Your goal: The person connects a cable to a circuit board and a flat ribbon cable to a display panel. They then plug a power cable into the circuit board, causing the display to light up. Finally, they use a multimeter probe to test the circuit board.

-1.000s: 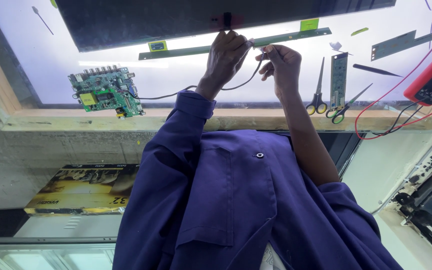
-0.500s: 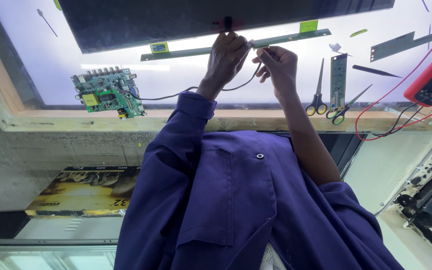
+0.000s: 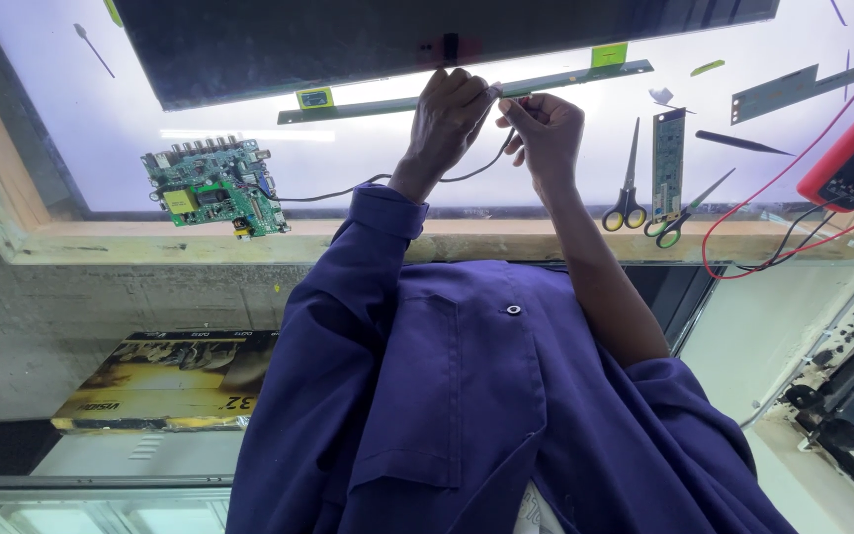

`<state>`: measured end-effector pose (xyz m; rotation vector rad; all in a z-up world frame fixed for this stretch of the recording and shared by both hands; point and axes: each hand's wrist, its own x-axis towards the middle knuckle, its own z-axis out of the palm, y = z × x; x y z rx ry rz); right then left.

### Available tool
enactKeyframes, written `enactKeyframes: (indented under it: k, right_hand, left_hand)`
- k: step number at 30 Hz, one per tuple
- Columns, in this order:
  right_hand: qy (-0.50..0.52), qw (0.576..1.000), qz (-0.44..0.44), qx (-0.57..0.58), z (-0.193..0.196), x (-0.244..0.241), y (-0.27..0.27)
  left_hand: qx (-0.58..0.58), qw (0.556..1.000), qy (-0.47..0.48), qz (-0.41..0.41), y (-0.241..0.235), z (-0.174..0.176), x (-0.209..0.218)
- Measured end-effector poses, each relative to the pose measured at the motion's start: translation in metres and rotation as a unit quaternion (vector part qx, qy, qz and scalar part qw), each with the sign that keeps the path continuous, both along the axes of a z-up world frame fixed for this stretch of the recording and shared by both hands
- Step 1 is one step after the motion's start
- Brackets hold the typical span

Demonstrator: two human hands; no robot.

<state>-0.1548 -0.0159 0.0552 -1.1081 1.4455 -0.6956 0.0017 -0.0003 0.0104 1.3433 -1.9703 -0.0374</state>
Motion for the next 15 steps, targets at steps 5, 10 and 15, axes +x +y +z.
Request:
enactKeyframes:
  k: [5, 10, 15]
  right_hand:
    - [-0.007, 1.000, -0.002, -0.001, 0.000, 0.001, -0.001]
    - [-0.042, 0.998, 0.039, 0.018, 0.007, -0.012, -0.001]
    - [-0.078, 0.996, -0.009, 0.039, 0.003, -0.018, -0.002]
  left_hand:
    - [-0.009, 1.000, 0.005, 0.000, -0.002, 0.002, 0.001]
    - [-0.008, 1.000, 0.008, 0.007, -0.001, -0.003, 0.000]
    - [-0.006, 1.000, 0.001, 0.007, -0.001, -0.002, -0.001]
